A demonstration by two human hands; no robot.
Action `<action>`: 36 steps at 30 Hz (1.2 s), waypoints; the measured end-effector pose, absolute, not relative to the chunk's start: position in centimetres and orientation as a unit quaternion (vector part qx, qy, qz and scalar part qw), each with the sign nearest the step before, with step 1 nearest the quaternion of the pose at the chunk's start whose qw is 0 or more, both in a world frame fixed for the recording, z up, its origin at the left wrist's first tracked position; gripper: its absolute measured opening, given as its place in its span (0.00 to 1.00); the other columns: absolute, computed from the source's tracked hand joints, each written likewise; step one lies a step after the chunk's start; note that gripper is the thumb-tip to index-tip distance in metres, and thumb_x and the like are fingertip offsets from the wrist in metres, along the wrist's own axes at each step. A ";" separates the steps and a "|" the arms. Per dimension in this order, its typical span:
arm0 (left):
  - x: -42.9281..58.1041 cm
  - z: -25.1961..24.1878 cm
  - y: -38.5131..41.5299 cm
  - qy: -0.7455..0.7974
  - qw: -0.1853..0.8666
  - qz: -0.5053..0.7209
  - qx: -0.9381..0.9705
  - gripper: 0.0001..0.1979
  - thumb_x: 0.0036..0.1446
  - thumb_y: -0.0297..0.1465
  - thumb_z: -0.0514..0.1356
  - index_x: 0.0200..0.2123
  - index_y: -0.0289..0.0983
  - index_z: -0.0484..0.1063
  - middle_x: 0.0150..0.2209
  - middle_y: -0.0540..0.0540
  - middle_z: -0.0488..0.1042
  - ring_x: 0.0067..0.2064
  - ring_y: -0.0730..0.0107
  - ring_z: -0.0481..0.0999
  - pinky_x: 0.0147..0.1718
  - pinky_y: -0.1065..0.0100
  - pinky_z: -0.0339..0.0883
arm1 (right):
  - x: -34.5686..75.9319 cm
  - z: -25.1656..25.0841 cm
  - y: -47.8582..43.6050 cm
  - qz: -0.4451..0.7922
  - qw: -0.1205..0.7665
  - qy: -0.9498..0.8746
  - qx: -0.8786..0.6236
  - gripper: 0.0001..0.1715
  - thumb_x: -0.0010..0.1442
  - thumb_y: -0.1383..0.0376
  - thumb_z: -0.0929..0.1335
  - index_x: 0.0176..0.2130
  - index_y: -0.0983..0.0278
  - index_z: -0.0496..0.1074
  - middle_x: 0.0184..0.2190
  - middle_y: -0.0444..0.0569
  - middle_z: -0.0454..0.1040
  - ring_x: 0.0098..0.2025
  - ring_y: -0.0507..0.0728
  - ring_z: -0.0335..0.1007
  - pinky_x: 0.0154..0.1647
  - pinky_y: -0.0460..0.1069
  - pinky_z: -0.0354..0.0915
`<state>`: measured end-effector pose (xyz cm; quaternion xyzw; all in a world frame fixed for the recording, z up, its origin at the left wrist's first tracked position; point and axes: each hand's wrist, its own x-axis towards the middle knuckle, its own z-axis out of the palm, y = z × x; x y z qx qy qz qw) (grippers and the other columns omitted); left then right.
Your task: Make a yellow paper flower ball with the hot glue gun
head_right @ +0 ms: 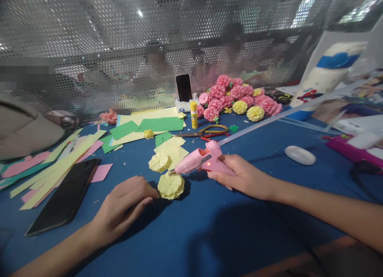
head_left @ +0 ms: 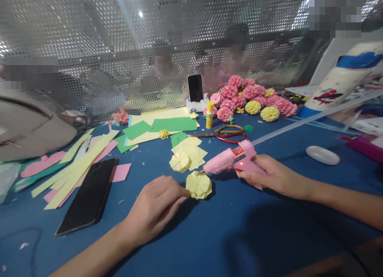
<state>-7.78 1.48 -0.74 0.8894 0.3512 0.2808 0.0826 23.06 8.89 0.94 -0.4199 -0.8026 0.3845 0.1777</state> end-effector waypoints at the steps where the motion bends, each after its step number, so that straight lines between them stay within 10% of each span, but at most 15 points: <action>1: -7.8 -0.8 1.5 0.350 0.083 0.284 0.889 0.08 0.67 0.24 0.50 0.43 0.38 0.68 0.32 0.47 0.72 0.33 0.67 0.66 0.34 0.66 0.56 | 23.1 0.9 8.9 0.378 0.176 -0.804 -0.423 0.28 0.61 0.45 0.63 0.23 0.63 0.64 0.18 0.44 0.66 0.21 0.52 0.62 0.24 0.46 0.59; 36: -7.9 -0.5 1.8 0.473 0.105 0.298 0.822 0.11 0.69 0.29 0.50 0.38 0.39 0.72 0.33 0.49 0.74 0.35 0.67 0.69 0.37 0.65 0.57 | 24.0 1.5 8.7 0.323 0.155 -0.849 -0.389 0.28 0.62 0.45 0.63 0.27 0.65 0.67 0.20 0.43 0.63 0.24 0.52 0.59 0.25 0.47 0.54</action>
